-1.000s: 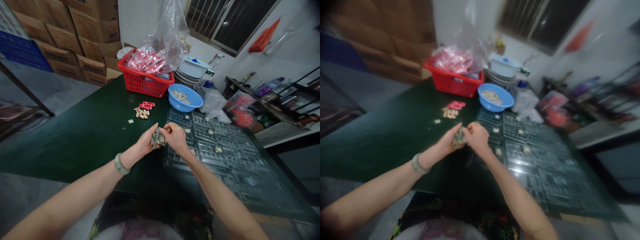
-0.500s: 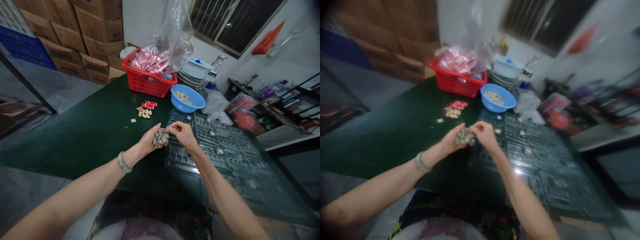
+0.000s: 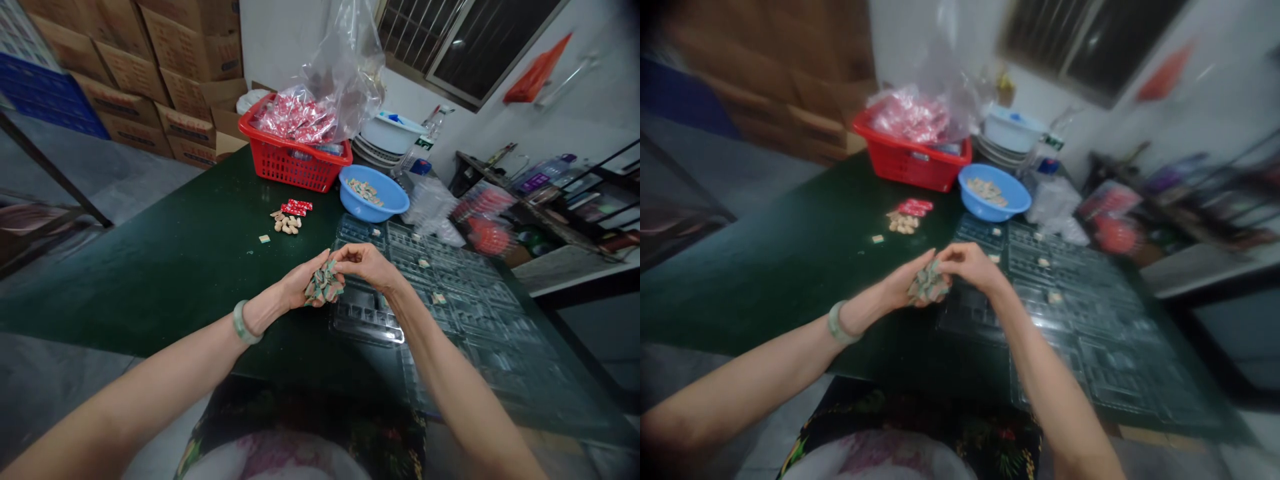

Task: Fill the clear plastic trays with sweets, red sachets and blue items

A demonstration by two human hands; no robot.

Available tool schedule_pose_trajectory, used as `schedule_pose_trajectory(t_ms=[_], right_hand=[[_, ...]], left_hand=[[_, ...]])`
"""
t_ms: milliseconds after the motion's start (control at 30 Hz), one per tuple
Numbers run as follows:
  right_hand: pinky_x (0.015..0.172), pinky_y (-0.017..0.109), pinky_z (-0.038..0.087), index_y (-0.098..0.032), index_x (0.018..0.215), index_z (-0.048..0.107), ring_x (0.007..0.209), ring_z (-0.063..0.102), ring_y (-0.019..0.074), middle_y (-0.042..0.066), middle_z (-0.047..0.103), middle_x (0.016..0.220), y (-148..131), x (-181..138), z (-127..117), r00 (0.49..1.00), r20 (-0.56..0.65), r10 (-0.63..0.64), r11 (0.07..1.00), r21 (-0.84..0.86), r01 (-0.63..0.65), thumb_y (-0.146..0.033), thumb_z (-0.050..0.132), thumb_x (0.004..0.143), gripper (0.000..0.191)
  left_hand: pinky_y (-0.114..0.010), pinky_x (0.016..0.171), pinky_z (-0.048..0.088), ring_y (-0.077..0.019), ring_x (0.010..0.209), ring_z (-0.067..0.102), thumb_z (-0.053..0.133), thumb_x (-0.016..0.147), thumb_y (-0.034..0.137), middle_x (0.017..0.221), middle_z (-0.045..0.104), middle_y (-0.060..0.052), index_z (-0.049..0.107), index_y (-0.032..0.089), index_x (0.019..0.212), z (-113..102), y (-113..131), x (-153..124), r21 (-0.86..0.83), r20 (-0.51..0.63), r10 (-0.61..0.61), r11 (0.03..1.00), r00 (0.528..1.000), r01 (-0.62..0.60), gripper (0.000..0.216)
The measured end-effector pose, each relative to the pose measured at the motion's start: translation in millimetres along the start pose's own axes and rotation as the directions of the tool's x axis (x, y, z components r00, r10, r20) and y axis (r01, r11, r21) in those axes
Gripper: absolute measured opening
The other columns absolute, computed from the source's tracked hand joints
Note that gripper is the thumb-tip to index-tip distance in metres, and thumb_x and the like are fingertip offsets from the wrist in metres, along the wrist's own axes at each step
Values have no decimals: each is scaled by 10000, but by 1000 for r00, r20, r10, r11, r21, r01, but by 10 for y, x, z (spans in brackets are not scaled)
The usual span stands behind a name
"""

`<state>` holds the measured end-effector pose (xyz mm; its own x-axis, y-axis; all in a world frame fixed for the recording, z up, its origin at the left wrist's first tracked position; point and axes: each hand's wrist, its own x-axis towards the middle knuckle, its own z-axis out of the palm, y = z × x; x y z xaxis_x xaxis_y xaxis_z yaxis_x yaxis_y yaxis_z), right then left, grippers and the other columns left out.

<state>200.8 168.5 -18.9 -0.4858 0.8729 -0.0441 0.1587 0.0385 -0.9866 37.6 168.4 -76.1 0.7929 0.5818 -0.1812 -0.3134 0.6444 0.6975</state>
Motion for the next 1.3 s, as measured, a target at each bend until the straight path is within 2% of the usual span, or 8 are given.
schedule_pose_trajectory(t_ms=[133, 333, 500, 667, 800, 967, 1067, 1300], right_hand=[[546, 276, 445, -161, 743, 628, 495, 536, 118, -26, 593, 547, 32, -21, 41, 997, -77, -21, 999, -37, 18, -263, 680, 668, 137], [618, 258, 437, -152, 698, 635, 625, 574, 119, 9, 653, 672, 106, -60, -20, 932, -361, -33, 999, -20, 28, -292, 741, 592, 206], [548, 240, 413, -172, 782, 615, 622, 576, 122, 11, 666, 715, 168, -113, -61, 909, -416, 34, 997, 81, 0, -320, 752, 570, 292], [460, 216, 350, -166, 750, 606, 554, 537, 101, 6, 659, 697, 177, -120, -28, 872, -478, 101, 981, 195, -7, -298, 774, 521, 313], [449, 221, 345, -156, 722, 616, 487, 492, 80, -2, 641, 647, 211, -116, -20, 887, -442, 134, 973, 227, -34, -285, 773, 515, 290], [442, 209, 339, -149, 694, 640, 464, 474, 69, -24, 596, 557, 241, -115, -28, 917, -376, 131, 986, 143, -82, -288, 764, 526, 251], [442, 209, 345, -146, 700, 646, 454, 471, 67, -22, 597, 549, 232, -110, -32, 926, -351, 136, 987, 124, -98, -286, 760, 531, 247], [521, 219, 404, -148, 792, 663, 616, 563, 107, 8, 642, 692, 221, -124, -3, 942, -306, 139, 974, 214, -75, -246, 769, 528, 301]], left_hand=[[-191, 285, 290, -175, 471, 546, 371, 799, 633, 619, 567, -96, 614, 106, 839, -12, -10, 9, 7, 0, -19, 1000, 1000, 19, 581], [-185, 301, 291, -172, 510, 562, 445, 796, 574, 693, 575, -92, 621, 105, 829, -20, 7, 9, -5, -137, 19, 1000, 990, -20, 502], [-184, 322, 287, -163, 502, 548, 431, 814, 544, 655, 586, -88, 616, 116, 844, -13, 13, 1, 33, -144, 29, 999, 989, -25, 467], [-182, 326, 284, -157, 500, 548, 447, 811, 532, 658, 590, -85, 611, 121, 834, 19, 24, -3, 51, -174, 30, 998, 984, -22, 444], [-184, 318, 287, -142, 447, 523, 474, 794, 546, 637, 586, -81, 611, 118, 814, 36, 19, -4, 98, -195, 62, 994, 979, -43, 450], [-191, 308, 305, -139, 416, 512, 546, 768, 515, 602, 579, -94, 627, 88, 793, 69, 7, -12, 261, -258, 132, 963, 957, -63, 435], [-196, 302, 296, -125, 380, 483, 560, 767, 490, 567, 568, -90, 637, 71, 789, 87, 5, -16, 329, -238, 164, 941, 957, -79, 426], [-190, 305, 315, -151, 459, 543, 619, 728, 346, 640, 587, -82, 615, 100, 804, 45, 4, 7, 242, -284, 221, 958, 933, -153, 258]])
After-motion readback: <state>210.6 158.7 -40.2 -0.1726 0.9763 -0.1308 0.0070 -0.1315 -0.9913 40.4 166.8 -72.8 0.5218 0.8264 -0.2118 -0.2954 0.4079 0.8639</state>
